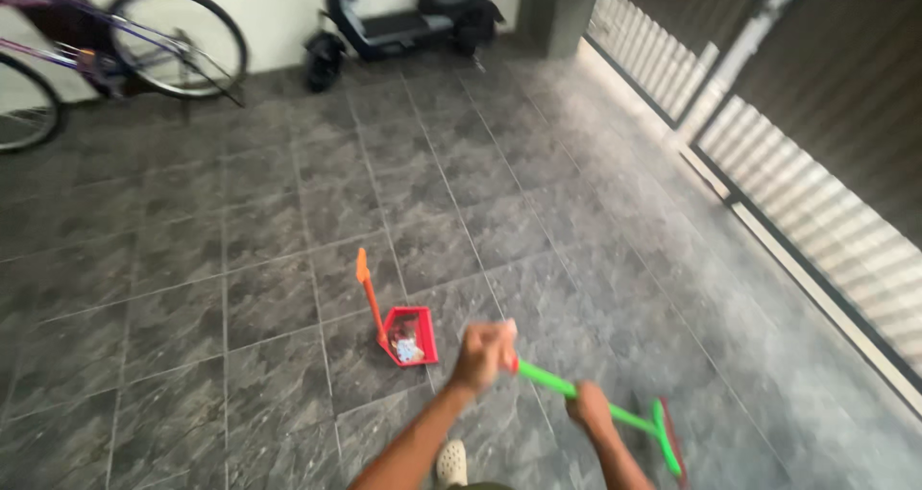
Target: The person sweeps debris on a tiled floor using a broom with a green handle and a red brush. They then use a red and orange dustpan to collect the gathered material.
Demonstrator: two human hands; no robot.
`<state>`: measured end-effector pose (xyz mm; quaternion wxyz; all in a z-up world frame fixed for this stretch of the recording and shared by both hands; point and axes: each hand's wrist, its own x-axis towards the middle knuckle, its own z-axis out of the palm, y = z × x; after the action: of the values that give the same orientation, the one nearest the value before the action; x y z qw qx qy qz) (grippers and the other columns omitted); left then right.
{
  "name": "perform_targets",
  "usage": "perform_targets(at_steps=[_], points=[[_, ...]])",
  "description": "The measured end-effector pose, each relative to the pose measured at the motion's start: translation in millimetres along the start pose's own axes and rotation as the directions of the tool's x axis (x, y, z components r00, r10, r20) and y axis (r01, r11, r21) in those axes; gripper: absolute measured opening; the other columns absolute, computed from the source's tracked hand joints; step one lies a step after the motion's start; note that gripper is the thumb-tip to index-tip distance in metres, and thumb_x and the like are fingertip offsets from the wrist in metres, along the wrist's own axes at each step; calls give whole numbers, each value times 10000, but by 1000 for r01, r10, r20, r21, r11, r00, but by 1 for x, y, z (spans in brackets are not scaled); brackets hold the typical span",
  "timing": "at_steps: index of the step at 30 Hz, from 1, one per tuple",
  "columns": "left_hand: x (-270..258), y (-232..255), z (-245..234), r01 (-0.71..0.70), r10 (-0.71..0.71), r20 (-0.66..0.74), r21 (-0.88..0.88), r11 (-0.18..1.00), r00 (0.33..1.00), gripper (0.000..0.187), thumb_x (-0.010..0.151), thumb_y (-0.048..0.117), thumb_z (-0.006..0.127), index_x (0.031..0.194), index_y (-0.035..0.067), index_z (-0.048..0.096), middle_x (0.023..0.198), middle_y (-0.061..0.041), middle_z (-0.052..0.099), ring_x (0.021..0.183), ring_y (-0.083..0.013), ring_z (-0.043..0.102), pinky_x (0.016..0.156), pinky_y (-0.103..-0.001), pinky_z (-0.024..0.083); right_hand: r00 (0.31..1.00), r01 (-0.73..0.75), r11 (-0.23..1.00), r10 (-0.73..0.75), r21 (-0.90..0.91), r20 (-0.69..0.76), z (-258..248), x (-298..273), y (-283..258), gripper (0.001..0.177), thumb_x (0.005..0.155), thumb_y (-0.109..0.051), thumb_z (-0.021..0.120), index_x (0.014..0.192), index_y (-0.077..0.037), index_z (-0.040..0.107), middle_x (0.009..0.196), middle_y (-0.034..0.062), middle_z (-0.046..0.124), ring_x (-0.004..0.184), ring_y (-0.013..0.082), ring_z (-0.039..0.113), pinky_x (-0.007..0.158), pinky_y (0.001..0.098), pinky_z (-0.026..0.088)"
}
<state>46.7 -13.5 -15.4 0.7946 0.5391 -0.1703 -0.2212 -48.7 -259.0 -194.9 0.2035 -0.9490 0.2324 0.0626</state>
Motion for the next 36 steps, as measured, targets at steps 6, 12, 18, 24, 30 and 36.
perform_targets(at_steps=[6, 12, 18, 24, 30, 36], points=[[121, 72, -7, -68, 62, 64, 101, 993, 996, 519, 1030, 337, 596, 579, 85, 548, 526, -8, 513, 463, -84, 452, 461, -278, 337, 998, 41, 997, -38, -65, 58, -41, 116, -39, 419, 858, -451, 728, 937, -41, 757, 938, 237, 730, 918, 436, 701, 790, 517, 573], [156, 203, 7, 28, -24, -24, 182, 983, 999, 456, 1004, 294, 602, 606, 79, 542, 524, 21, 471, 436, -93, 450, 448, -293, 344, 932, -50, 999, 40, 20, 360, -88, 156, -94, 395, 875, -417, 719, 954, -33, 769, 815, 194, 764, 685, 318, 763, 698, 440, 631], [112, 250, 10, -43, 46, -26, 85, 995, 999, 463, 989, 267, 624, 596, 49, 514, 525, 5, 479, 421, -104, 413, 470, -309, 382, 913, 136, 991, -119, -17, 390, -110, 93, -122, 400, 873, -431, 704, 876, -40, 789, 706, 169, 751, 647, 274, 765, 714, 408, 626], [87, 221, 1, -100, 101, 88, -17, 995, 991, 460, 1027, 254, 594, 615, 68, 510, 504, 10, 418, 436, -100, 397, 521, -302, 412, 962, 204, 977, -189, -55, 198, -88, 63, -95, 399, 873, -440, 727, 882, -45, 779, 887, 234, 728, 915, 410, 712, 810, 498, 574], [82, 177, -2, -126, 155, 152, -187, 974, 976, 397, 1037, 222, 576, 674, 69, 526, 533, 10, 429, 477, -107, 428, 564, -307, 424, 991, 125, 992, -124, -14, 51, -64, 90, -74, 363, 848, -417, 724, 905, -62, 776, 945, 249, 732, 945, 444, 701, 824, 521, 569], [107, 139, 21, -373, 379, 35, -112, 921, 925, 519, 1095, 260, 551, 616, 113, 414, 527, 40, 395, 459, -58, 354, 463, -285, 319, 996, 87, 995, -88, 44, 19, -77, 120, -105, 429, 814, -467, 762, 987, -75, 769, 955, 233, 739, 926, 443, 712, 811, 534, 567]])
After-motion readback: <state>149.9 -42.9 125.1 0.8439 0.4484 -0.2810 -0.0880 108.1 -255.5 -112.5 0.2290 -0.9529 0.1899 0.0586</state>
